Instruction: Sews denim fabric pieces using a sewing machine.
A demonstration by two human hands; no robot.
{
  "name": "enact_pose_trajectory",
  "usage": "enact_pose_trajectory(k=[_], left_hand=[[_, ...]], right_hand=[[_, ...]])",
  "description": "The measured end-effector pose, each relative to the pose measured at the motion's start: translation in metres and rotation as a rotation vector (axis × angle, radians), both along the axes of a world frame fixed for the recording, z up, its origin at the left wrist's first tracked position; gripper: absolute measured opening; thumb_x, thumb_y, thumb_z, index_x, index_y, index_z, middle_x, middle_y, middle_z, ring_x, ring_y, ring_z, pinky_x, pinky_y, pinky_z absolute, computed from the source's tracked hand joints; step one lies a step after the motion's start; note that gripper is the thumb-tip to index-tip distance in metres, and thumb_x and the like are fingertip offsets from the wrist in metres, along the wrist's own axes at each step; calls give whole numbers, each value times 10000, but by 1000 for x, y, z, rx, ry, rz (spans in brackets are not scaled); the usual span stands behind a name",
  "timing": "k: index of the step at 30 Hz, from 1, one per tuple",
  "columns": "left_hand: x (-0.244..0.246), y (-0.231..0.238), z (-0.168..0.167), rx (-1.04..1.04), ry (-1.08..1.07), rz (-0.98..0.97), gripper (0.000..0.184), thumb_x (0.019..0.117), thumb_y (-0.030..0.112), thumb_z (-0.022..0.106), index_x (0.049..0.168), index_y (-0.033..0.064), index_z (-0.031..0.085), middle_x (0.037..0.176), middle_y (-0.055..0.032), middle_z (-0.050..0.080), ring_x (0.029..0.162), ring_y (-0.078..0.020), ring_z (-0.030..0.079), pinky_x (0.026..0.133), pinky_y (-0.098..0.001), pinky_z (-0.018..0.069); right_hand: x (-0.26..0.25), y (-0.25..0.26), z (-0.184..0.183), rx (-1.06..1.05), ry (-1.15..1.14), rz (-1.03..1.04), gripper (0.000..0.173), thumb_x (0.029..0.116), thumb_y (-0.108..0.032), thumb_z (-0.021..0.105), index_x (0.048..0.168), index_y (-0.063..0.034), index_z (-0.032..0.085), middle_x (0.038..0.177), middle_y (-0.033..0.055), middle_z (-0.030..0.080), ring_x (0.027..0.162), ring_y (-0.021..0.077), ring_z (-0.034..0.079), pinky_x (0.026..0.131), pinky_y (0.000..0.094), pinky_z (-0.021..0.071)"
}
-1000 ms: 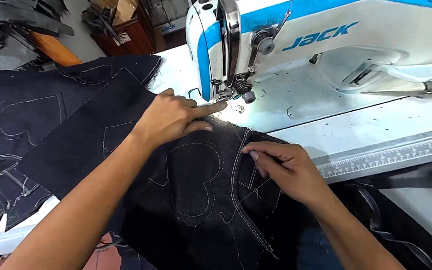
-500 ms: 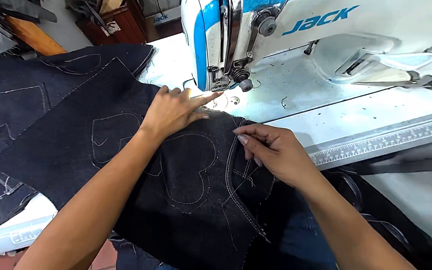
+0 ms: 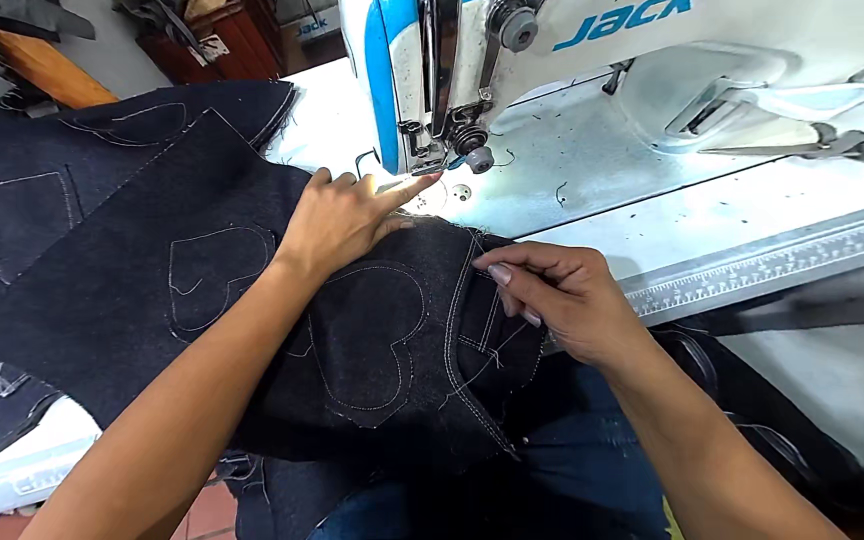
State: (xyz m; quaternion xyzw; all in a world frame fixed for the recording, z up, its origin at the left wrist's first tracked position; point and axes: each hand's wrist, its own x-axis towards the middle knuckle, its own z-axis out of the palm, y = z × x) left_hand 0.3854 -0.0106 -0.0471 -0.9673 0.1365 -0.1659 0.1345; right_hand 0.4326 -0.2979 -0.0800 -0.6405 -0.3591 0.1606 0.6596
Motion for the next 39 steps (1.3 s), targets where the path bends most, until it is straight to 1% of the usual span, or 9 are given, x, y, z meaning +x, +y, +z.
enact_pose_trajectory(k=[5, 10, 16, 20, 23, 25, 27, 32, 39], left_hand=[[-17, -26, 9, -255, -29, -332, 216, 1032, 136, 538, 1015, 81, 747, 822, -91, 676, 731, -272, 639, 649, -437, 478], [-53, -84, 29, -419, 102, -461, 227, 1058, 186, 483, 1000, 128, 695, 826, -35, 645, 744, -205, 617, 666, -387, 481], [-85, -155, 46, -431, 267, -567, 159, 1048, 68, 510, 1079, 111, 660, 1175, -103, 700, 1135, -275, 656, 1026, -482, 477], [-77, -169, 24, -547, 65, -392, 169, 1039, 101, 502, 1020, 79, 669, 834, -80, 670, 751, -235, 660, 652, -360, 544], [-61, -150, 17, -565, -90, -137, 197, 1019, 147, 524, 967, 86, 704, 769, -31, 641, 684, -156, 639, 598, -289, 548], [-55, -139, 19, -549, -107, -78, 197, 1021, 162, 530, 980, 86, 707, 781, -17, 635, 692, -133, 631, 609, -271, 545], [-53, -134, 19, -524, -104, -62, 200, 1025, 174, 541, 992, 75, 711, 790, -21, 641, 688, -130, 631, 616, -263, 549], [-57, -135, 17, -502, -129, -26, 209, 995, 187, 557, 942, 57, 711, 738, -18, 651, 625, -107, 619, 568, -242, 538], [-67, -122, 0, -502, -164, 61, 212, 1005, 203, 572, 943, 72, 727, 743, -16, 678, 620, -127, 650, 552, -268, 548]], right_hand=[[-1, -17, 12, -50, 161, 82, 189, 1007, -167, 631, 1123, -100, 764, 678, 18, 676, 485, 50, 552, 433, 161, 461], [32, -107, 20, -219, -162, -242, 167, 987, -170, 641, 1071, -94, 765, 732, -21, 716, 562, 30, 628, 520, 186, 548], [165, -191, 12, -960, -841, -587, 395, 1011, -200, 622, 1356, -9, 616, 1337, 273, 611, 1270, 491, 561, 1016, 715, 410], [174, -188, 16, -973, -1139, -374, 190, 1030, -89, 548, 1097, 54, 653, 1057, 302, 647, 1045, 526, 618, 926, 678, 467], [99, -159, 39, -848, -958, -326, 264, 996, 25, 449, 1221, 76, 579, 1027, 221, 636, 889, 411, 676, 743, 575, 573], [37, -136, 45, -694, -747, -338, 362, 1020, -153, 411, 1302, -28, 601, 824, 53, 649, 629, 214, 639, 543, 439, 560], [-8, -112, 37, -596, -636, -292, 311, 1043, -353, 471, 1047, -135, 693, 682, -61, 622, 553, 77, 607, 497, 300, 544], [-42, -40, 20, -617, -617, -428, 287, 927, -345, 699, 831, -76, 673, 592, 39, 578, 518, 208, 628, 471, 380, 534], [-21, -42, 32, -695, -839, -542, 359, 1045, -340, 506, 887, -60, 668, 624, 79, 576, 486, 280, 606, 385, 444, 469]])
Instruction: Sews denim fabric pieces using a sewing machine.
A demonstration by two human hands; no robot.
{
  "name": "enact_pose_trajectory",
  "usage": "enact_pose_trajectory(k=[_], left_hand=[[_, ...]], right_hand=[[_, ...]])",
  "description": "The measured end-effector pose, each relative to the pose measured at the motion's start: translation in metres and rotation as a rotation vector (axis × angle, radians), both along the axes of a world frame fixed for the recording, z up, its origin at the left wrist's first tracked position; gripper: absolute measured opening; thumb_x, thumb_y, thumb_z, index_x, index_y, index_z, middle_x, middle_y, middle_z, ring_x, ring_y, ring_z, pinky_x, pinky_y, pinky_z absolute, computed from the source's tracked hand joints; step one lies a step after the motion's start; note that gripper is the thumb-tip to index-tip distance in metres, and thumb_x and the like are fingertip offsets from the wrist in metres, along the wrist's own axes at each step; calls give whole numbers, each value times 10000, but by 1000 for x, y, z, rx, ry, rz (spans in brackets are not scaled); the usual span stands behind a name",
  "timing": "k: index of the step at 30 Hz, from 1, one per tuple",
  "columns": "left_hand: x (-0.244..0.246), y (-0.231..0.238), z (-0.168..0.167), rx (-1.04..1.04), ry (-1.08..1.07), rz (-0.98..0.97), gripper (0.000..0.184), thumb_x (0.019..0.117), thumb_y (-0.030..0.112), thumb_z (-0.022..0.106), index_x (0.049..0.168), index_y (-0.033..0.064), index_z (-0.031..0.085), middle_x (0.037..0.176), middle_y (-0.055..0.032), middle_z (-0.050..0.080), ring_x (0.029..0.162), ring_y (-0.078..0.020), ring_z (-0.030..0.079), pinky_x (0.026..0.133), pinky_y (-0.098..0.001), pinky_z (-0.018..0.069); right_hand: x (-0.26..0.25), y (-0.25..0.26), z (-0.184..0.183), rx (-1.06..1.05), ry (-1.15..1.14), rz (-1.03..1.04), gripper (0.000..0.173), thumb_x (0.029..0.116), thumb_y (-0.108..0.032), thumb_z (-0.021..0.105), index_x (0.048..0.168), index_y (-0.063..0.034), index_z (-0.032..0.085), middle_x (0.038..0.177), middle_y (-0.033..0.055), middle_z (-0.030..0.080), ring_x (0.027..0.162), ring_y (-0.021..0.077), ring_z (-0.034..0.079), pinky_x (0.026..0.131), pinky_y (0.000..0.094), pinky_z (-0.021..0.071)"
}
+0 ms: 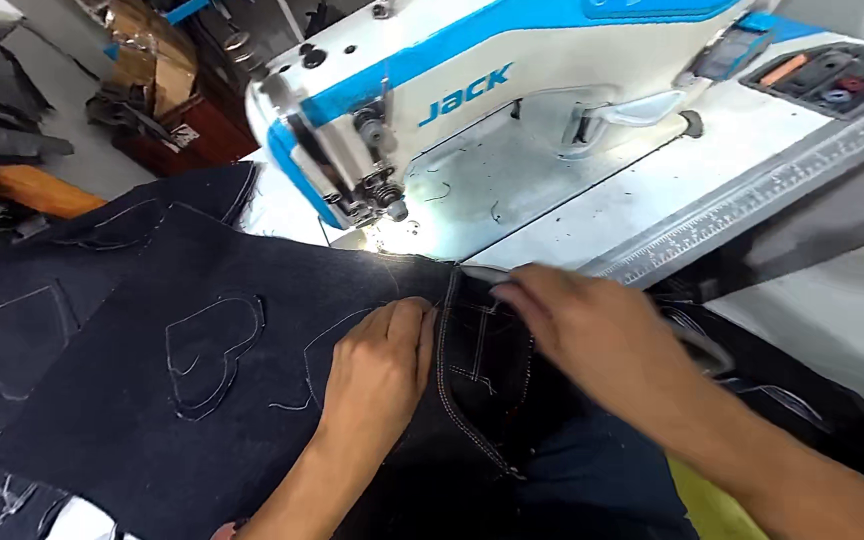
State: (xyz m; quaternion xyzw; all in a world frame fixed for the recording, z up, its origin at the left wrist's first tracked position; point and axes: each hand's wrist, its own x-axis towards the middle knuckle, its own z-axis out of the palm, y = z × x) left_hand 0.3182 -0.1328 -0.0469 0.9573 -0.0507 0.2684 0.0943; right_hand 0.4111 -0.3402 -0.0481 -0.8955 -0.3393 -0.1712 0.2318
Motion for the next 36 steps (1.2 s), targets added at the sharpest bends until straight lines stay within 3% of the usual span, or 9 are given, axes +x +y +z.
enact_pose_trajectory(k=[4, 6, 10, 13, 16, 19, 22, 31, 36], left_hand=[[22, 52, 2, 12, 135, 112, 207, 1010, 209, 618, 1006, 56, 758, 853, -110, 735, 734, -292, 732, 617, -499, 593], [45, 83, 7, -59, 216, 166, 210, 1008, 206, 627, 1017, 47, 764, 862, -155, 741, 778, -365, 732, 676, -605, 572], [77, 109, -11, -203, 99, 42, 167, 964, 163, 665, 928, 20, 744, 854, -139, 697, 791, -293, 689, 729, -506, 570], [82, 108, -32, -272, -5, -120, 126, 942, 103, 687, 971, 19, 775, 1053, -145, 744, 1019, -245, 717, 926, -397, 575], [81, 106, -32, -261, -26, -158, 134, 956, 69, 654, 988, -1, 764, 1012, -136, 764, 949, -197, 742, 884, -332, 588], [82, 109, -29, -244, -38, -153, 136, 951, 63, 649, 980, 2, 768, 958, -123, 761, 869, -160, 727, 820, -287, 578], [83, 112, -28, -230, -38, -151, 132, 949, 63, 650, 974, 10, 768, 951, -119, 763, 868, -146, 725, 818, -267, 567], [84, 110, -30, -217, -61, -133, 124, 952, 61, 650, 967, 19, 766, 948, -111, 761, 875, -134, 720, 819, -246, 558], [84, 110, -30, -218, -69, -135, 124, 951, 64, 656, 969, 20, 771, 930, -108, 762, 852, -134, 716, 806, -246, 556]], right_hand=[[81, -48, -20, -85, -35, 50, 298, 1064, -194, 523, 1165, 7, 718, 960, 257, 662, 858, 483, 660, 700, 640, 522], [125, -66, -35, -5, -17, 162, 275, 1024, -163, 588, 1186, 1, 738, 1044, 277, 654, 951, 487, 635, 803, 661, 489], [137, -63, -24, 180, 134, 274, 432, 905, -300, 688, 1222, -8, 711, 1306, 213, 618, 1181, 345, 600, 985, 553, 483], [113, -22, -4, 197, 122, 425, 337, 938, -321, 656, 1119, -53, 750, 1148, 102, 692, 1044, 166, 670, 918, 362, 572], [109, 33, 1, 78, 176, 550, 303, 958, -303, 644, 1119, -68, 750, 1019, 95, 712, 816, 176, 685, 706, 369, 596], [121, 87, 7, 4, 309, 519, 211, 986, -223, 641, 1065, -53, 738, 902, 93, 706, 761, 190, 669, 705, 409, 559], [125, 118, -6, 117, 335, 409, 124, 966, -130, 642, 913, -27, 684, 793, 48, 622, 719, 97, 561, 695, 308, 456], [127, 121, -27, 162, 222, 432, 142, 941, -171, 661, 851, -70, 703, 775, -5, 585, 700, 44, 533, 674, 224, 430], [126, 123, -23, 120, 251, 404, 177, 949, -160, 660, 802, -60, 664, 761, 12, 574, 707, 71, 547, 675, 262, 441]])
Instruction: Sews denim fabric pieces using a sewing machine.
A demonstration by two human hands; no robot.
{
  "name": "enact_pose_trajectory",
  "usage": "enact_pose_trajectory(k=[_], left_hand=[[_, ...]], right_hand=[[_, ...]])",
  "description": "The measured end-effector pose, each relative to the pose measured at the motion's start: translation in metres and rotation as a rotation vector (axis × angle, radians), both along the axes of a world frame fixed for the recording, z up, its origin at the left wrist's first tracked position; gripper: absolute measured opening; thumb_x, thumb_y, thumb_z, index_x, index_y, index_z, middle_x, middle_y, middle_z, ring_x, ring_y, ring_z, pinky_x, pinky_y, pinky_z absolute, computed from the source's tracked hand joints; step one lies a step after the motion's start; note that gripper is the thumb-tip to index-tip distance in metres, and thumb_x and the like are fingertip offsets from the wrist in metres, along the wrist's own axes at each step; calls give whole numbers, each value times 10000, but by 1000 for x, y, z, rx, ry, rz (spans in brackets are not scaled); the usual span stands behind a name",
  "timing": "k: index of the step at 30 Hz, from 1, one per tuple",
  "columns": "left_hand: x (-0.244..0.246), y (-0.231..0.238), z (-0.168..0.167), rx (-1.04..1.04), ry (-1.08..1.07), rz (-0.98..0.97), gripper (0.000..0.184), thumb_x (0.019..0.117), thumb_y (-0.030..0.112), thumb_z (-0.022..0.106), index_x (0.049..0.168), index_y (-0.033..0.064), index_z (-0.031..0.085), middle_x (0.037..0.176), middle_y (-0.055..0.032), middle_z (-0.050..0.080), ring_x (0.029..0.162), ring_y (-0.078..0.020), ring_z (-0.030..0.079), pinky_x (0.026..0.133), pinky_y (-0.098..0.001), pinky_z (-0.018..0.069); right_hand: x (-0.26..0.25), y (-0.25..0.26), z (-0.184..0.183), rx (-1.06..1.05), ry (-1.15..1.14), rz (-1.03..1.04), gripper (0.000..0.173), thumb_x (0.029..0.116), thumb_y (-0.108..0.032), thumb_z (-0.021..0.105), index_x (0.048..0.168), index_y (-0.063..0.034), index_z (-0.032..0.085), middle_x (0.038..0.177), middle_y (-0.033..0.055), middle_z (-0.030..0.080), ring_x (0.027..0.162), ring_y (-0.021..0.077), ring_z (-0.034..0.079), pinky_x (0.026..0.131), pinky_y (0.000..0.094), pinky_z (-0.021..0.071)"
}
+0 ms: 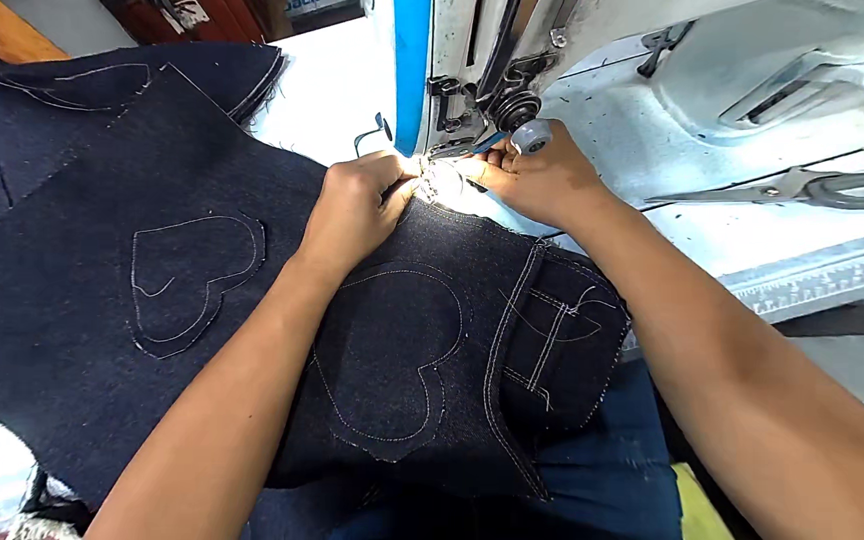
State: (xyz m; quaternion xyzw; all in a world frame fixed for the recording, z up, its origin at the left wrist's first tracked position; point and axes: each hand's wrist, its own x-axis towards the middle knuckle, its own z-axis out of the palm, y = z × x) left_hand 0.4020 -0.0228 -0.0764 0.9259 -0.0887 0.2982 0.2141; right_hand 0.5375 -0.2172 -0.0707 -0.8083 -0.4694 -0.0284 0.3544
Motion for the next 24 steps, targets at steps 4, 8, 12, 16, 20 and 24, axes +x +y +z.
enact_pose_trajectory(k=[4, 8, 12, 16, 20, 24], left_hand=[[1, 1, 0, 14, 0, -6, 122, 946, 63, 657, 951, 15, 769, 924, -112, 763, 855, -140, 723, 810, -251, 561], [0, 2, 2, 16, 10, -12, 130, 949, 65, 648, 964, 17, 768, 918, -107, 759, 837, -127, 714, 792, -238, 556], [1, 0, 0, 43, -14, 2, 123, 947, 59, 647, 939, 14, 761, 888, -110, 748, 818, -144, 707, 768, -247, 551], [1, -3, -1, 62, -23, 18, 119, 938, 56, 648, 927, 11, 758, 871, -118, 744, 805, -162, 705, 750, -260, 547], [1, -4, 0, 42, -26, 19, 119, 943, 64, 653, 920, 19, 761, 862, -107, 743, 796, -142, 699, 748, -245, 542], [2, -6, 0, 33, -33, 34, 114, 949, 82, 672, 923, 27, 768, 851, -97, 738, 791, -127, 694, 741, -233, 536]], right_hand=[[-2, 1, 1, 12, -56, -1, 254, 939, -186, 656, 710, -88, 609, 699, -15, 524, 632, 49, 488, 606, 251, 386], [-3, 1, -1, 16, -67, 3, 224, 941, -196, 657, 761, -66, 684, 712, 4, 572, 653, 67, 525, 639, 279, 413], [-1, 2, -1, 11, -45, -1, 243, 940, -204, 656, 729, -84, 654, 702, -19, 547, 642, 45, 500, 632, 262, 397], [-4, 1, -1, 49, -40, 37, 194, 953, -235, 653, 835, -97, 719, 768, -23, 624, 686, 1, 548, 678, 206, 438], [-3, 3, -7, 72, -61, 123, 223, 969, -297, 630, 995, -127, 772, 856, -20, 703, 777, 2, 613, 754, 211, 482], [-3, 9, -8, 67, -23, 137, 216, 956, -286, 640, 1039, -134, 770, 922, -11, 740, 840, 22, 654, 807, 261, 506]])
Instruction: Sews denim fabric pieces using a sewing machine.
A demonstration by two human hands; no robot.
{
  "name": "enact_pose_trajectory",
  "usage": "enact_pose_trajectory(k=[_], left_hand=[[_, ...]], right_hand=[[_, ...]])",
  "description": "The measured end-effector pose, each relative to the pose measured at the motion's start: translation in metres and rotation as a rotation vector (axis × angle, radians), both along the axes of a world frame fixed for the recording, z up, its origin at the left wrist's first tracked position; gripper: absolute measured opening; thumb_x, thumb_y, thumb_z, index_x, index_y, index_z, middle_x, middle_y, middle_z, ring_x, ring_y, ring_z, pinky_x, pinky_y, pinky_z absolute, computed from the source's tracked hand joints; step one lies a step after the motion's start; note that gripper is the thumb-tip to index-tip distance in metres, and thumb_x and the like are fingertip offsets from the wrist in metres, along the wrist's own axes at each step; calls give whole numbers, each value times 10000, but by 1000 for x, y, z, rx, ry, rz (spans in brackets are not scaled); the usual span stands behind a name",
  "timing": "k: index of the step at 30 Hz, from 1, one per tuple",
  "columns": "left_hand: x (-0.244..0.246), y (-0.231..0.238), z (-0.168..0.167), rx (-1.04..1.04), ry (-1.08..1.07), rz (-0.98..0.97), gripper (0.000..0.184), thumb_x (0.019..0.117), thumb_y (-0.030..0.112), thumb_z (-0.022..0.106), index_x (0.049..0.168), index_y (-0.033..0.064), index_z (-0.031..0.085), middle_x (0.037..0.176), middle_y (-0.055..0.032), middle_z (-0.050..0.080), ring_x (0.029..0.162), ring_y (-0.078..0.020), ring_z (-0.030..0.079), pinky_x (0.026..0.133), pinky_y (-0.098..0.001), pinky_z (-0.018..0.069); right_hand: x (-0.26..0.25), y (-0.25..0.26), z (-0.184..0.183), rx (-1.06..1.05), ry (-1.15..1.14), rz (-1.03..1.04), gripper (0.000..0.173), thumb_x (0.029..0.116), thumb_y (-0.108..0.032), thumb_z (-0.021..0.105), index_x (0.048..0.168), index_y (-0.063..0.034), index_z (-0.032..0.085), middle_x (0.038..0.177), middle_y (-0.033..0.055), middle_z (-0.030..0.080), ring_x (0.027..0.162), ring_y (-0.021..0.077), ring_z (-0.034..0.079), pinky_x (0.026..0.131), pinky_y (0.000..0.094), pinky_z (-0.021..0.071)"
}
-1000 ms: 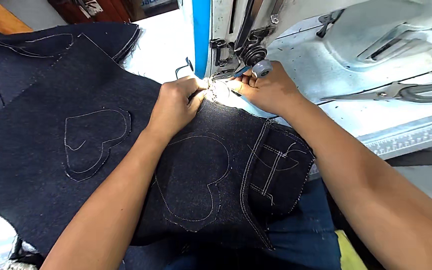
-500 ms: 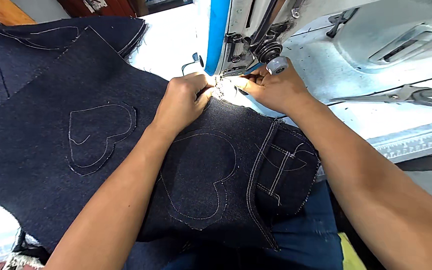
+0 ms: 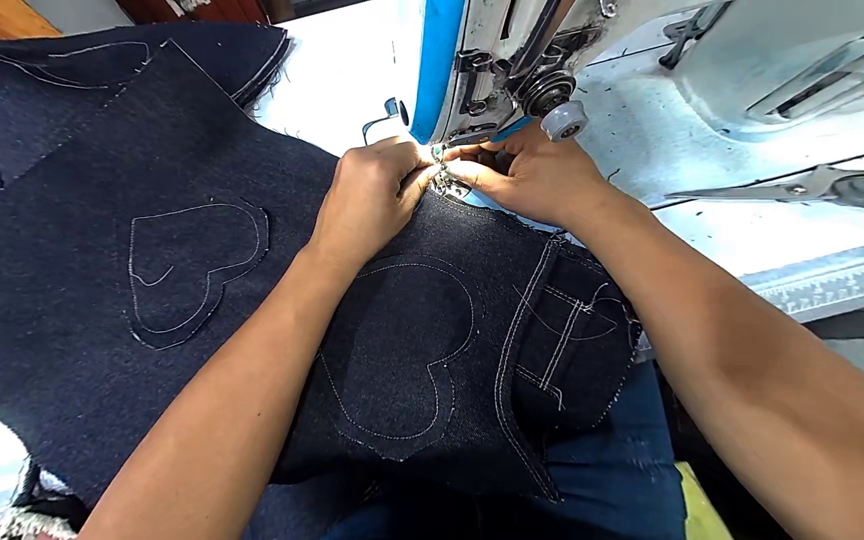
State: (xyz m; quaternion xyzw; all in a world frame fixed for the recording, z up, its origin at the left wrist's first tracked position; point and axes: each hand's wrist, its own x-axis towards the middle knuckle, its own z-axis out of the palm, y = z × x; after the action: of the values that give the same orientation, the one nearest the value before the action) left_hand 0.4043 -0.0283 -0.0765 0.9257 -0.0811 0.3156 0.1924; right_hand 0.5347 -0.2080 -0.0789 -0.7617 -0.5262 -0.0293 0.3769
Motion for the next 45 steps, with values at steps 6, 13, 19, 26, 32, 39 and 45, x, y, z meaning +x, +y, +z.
enact_pose_trajectory(k=[6, 13, 19, 26, 32, 39, 45], left_hand=[[-1, 3, 6, -39, 48, -9, 174, 989, 144, 644, 970, 25, 768, 902, -95, 733, 833, -126, 683, 781, -243, 530], [-22, 21, 13, -110, -103, -213, 199, 872, 184, 636, 869, -3, 703, 892, -122, 653, 778, -143, 603, 669, -287, 512], [-24, 1, 0, 254, 160, -149, 498, 970, 566, 563, 1259, 205, 748, 783, 1, 686, 635, -150, 632, 549, -366, 509], [-25, 2, -1, 240, 125, -112, 491, 945, 577, 604, 1147, 162, 772, 792, -8, 678, 634, -150, 627, 532, -350, 492], [-26, -2, 1, 301, 231, -58, 498, 1008, 590, 481, 1310, 274, 720, 785, -10, 620, 621, -170, 594, 506, -357, 463], [-30, 10, -4, 281, 102, -73, 453, 976, 555, 588, 1146, 194, 804, 683, -9, 571, 575, -158, 551, 497, -330, 426], [-40, 48, 1, 252, 195, 51, 473, 965, 589, 575, 1222, 242, 770, 734, -41, 627, 586, -218, 605, 501, -435, 480]], right_hand=[[-4, 6, 10, -59, 61, -74, 177, 955, -223, 629, 878, -74, 684, 751, 17, 591, 697, 105, 535, 673, 355, 430], [17, -15, 28, 434, 813, -171, 201, 1079, -89, 372, 983, -99, 549, 621, -51, 553, 478, 22, 501, 460, 184, 456], [-5, -43, 23, -239, 240, 383, 159, 903, -325, 739, 870, -185, 805, 611, -117, 623, 516, -41, 507, 479, 174, 429], [9, -40, 37, -341, 527, 47, 493, 779, -350, 875, 1146, -116, 642, 507, -78, 433, 413, 32, 372, 429, 211, 339], [-1, -40, 45, -529, 609, 267, 135, 928, -231, 748, 977, -106, 765, 562, -60, 538, 479, 11, 436, 482, 202, 366], [-21, -45, 41, -209, -101, -254, 352, 916, -225, 756, 1204, -31, 703, 1180, 216, 662, 1108, 419, 635, 924, 601, 516], [-121, -91, 18, -267, -234, -195, 546, 957, -659, 518, 1219, -231, 734, 1390, 37, 622, 1288, 290, 572, 1039, 609, 430]])
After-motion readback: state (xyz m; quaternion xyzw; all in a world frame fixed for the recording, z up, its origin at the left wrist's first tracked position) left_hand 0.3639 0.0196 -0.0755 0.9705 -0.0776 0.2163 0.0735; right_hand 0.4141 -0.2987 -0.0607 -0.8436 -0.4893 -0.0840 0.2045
